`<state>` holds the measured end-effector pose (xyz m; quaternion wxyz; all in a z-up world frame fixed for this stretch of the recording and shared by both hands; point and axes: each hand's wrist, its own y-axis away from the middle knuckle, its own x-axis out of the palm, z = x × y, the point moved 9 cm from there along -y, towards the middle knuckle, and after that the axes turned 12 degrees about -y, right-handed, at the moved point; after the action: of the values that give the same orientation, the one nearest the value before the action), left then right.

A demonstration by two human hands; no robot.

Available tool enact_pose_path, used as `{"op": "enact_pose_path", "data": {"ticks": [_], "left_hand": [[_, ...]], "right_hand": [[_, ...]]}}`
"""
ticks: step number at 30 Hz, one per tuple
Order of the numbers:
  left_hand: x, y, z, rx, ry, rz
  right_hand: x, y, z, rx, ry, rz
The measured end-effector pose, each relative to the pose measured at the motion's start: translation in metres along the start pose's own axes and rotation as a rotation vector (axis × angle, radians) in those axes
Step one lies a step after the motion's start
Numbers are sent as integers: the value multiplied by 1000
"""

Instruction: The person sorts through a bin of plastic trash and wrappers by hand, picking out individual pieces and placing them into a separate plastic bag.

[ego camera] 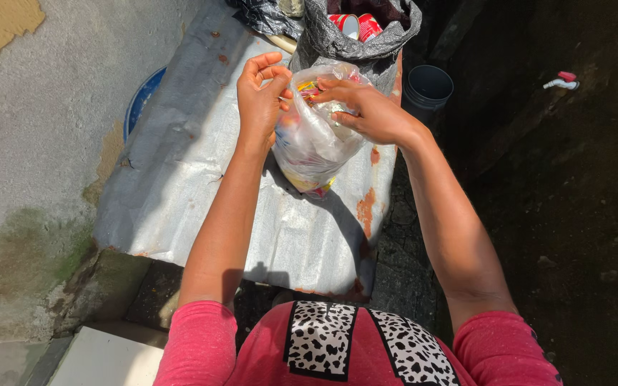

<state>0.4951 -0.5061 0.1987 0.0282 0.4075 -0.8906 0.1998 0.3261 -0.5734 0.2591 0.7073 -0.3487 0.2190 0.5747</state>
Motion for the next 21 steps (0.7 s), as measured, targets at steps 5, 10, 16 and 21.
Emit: {"op": "enact_pose_path", "data": {"ticks": [5, 10, 16, 21], "left_hand": [[-11, 42, -35, 90, 158, -18], [-1, 126, -4, -94, 161, 133], [34, 235, 38, -238, 278, 430], [62, 295, 50, -297, 330, 612]], "right_hand": [[-24, 71, 21, -32, -516, -317], [6, 154, -10, 42, -943, -535], [81, 229, -55, 163, -1227, -561], [120, 271, -59, 211, -1376, -574]]}}
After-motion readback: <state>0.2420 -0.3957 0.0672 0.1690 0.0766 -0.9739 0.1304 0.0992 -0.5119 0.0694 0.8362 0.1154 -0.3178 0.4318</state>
